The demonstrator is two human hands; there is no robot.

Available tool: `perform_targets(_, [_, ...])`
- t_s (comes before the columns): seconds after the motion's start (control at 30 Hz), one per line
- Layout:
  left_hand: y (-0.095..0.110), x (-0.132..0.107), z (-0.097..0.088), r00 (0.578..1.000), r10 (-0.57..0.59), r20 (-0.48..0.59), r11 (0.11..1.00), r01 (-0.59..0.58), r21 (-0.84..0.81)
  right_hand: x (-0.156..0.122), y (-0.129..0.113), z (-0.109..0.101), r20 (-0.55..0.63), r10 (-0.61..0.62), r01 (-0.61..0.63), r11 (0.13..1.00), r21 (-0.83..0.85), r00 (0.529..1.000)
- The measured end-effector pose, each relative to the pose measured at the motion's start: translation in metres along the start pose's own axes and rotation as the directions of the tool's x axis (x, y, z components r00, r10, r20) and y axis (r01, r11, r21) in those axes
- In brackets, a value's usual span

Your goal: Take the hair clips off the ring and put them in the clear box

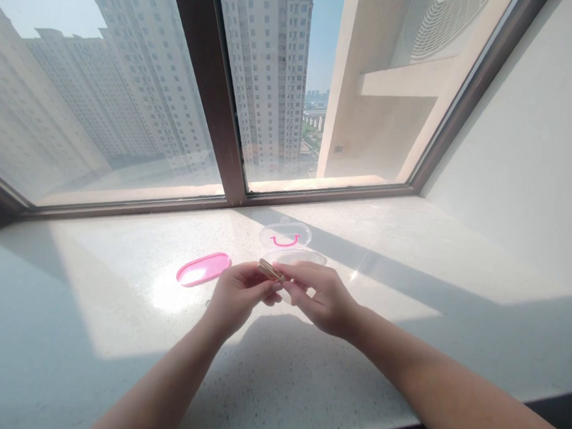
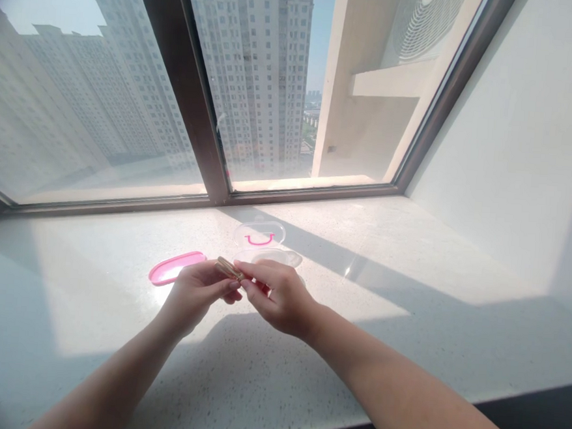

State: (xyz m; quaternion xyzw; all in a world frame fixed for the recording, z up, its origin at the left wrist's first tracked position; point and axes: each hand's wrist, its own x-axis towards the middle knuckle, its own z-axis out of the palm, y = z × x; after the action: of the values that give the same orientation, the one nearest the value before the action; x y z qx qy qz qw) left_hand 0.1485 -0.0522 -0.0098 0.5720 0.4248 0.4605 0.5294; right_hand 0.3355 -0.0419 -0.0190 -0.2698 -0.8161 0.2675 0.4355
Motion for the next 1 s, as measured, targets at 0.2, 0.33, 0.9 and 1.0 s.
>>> perform_targets(0.2, [0.0012, -0.0012, -0.0016, 1.000, -0.022, -0.005, 1.000, 0.022, -0.003, -0.0015, 0.0015, -0.0002, -0.011, -0.037, 0.037, 0.999, 0.016, 0.999])
perform_targets(0.33, [0.0036, -0.0023, -0.0002, 1.000, -0.001, 0.001, 1.000, 0.001, 0.013, -0.0015, 0.0029, 0.0007, -0.030, -0.058, 0.058, 0.998, 0.000, 0.998])
perform_targets(0.9, [0.0003, -0.0071, 0.0022, 0.985, 0.170, -0.026, 0.981, -0.167, 0.098, 0.0000, 0.0034, 0.0034, 0.045, 0.249, -0.252, 0.930, 0.268, 0.967])
perform_targets(1.0, [-0.0012, -0.0065, 0.0015, 0.977, 0.212, -0.009, 0.971, -0.210, 0.115, 0.0011, 0.0071, 0.0055, 0.100, 0.309, -0.319, 0.825, 0.467, 0.946])
